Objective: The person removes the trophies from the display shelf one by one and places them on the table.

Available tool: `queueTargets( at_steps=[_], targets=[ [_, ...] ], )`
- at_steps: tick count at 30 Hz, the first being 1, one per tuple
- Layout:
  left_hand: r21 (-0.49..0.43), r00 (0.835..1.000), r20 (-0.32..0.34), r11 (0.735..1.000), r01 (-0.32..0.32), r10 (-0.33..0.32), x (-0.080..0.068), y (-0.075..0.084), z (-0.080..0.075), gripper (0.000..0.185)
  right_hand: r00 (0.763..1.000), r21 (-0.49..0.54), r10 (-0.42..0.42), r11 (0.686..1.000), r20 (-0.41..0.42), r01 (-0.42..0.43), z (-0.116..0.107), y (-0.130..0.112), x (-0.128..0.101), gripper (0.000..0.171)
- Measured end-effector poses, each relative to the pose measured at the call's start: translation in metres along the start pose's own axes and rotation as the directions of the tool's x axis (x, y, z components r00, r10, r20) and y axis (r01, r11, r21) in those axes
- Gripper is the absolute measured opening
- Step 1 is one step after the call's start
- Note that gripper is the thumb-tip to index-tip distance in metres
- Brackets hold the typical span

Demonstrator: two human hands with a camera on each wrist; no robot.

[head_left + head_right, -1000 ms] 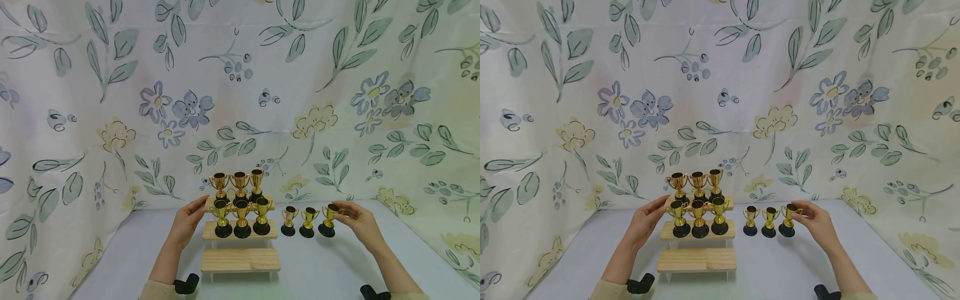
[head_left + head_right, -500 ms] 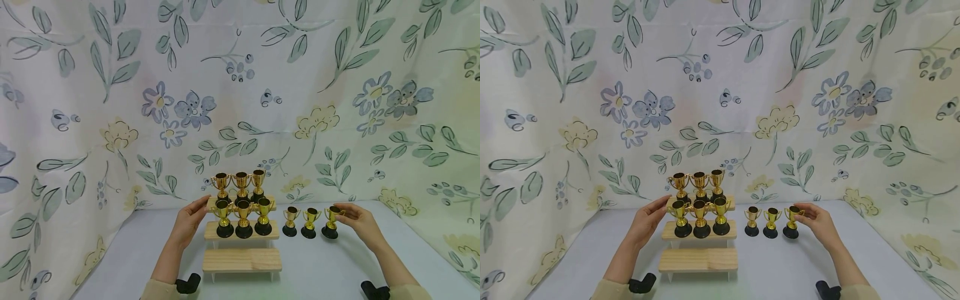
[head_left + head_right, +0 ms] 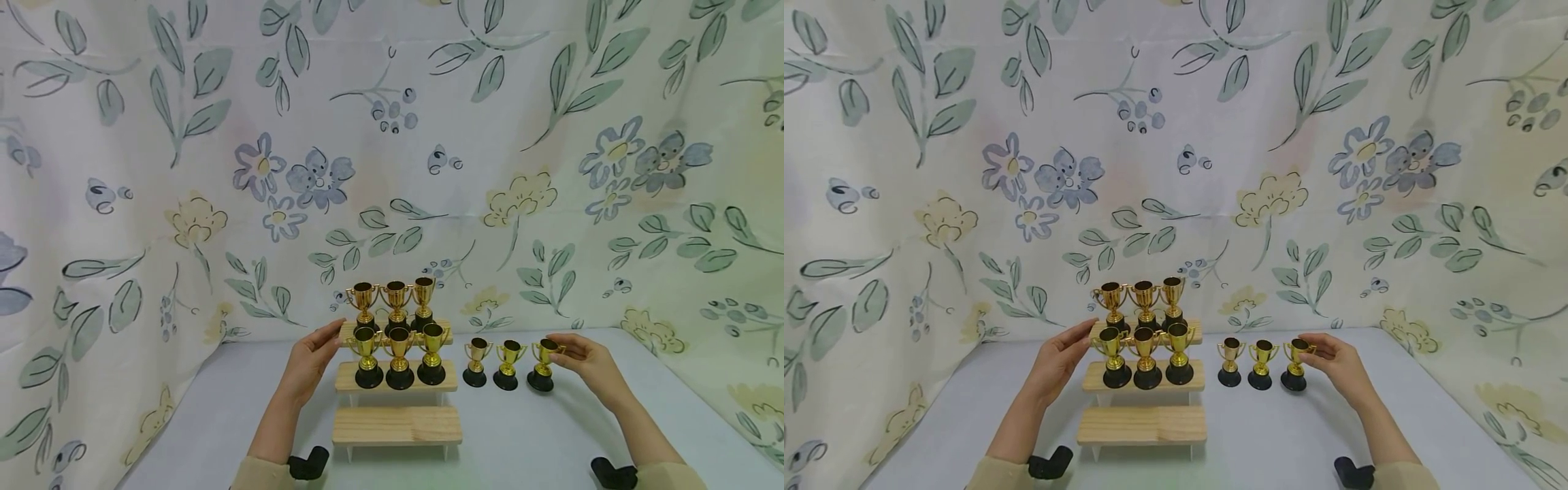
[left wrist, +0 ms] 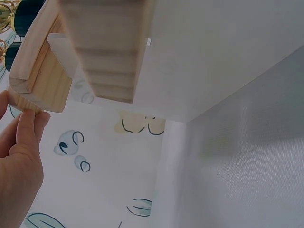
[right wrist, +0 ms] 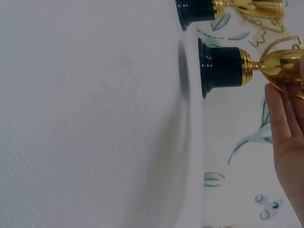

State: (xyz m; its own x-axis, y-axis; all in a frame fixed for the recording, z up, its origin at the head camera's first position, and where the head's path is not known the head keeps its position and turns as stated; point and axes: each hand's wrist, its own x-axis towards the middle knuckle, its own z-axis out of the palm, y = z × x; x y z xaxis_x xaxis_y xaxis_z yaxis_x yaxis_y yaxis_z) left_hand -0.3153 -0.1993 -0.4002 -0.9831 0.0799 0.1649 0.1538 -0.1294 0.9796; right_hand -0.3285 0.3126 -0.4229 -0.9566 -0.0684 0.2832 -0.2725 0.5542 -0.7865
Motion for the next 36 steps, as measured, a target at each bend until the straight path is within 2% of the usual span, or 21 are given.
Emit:
queueTargets(
  at_steps=[8,18,36],
  targets=[
    [-0.003,1.000,0.003,1.000,0.000,0.000,0.0007,-0.0004,0.0001,0.050,1.000,0.029,0.000,1.000,0.018,0.000,0.0015,0.0026,0.0001,0.053],
    [0.006,1.000,0.017,1.000,-0.014,0.013,-0.0013,-0.0019,-0.0023,0.050,1.000,0.007,0.005,1.000,0.026,-0.005,0.0003,0.0024,0.0005,0.054],
    [0.024,1.000,-0.003,1.000,-0.002,0.002,0.0001,-0.0010,0.0001,0.049,0.999,0.012,0.016,1.000,0.043,-0.016,0.0000,0.0059,-0.0025,0.055]
  ],
)
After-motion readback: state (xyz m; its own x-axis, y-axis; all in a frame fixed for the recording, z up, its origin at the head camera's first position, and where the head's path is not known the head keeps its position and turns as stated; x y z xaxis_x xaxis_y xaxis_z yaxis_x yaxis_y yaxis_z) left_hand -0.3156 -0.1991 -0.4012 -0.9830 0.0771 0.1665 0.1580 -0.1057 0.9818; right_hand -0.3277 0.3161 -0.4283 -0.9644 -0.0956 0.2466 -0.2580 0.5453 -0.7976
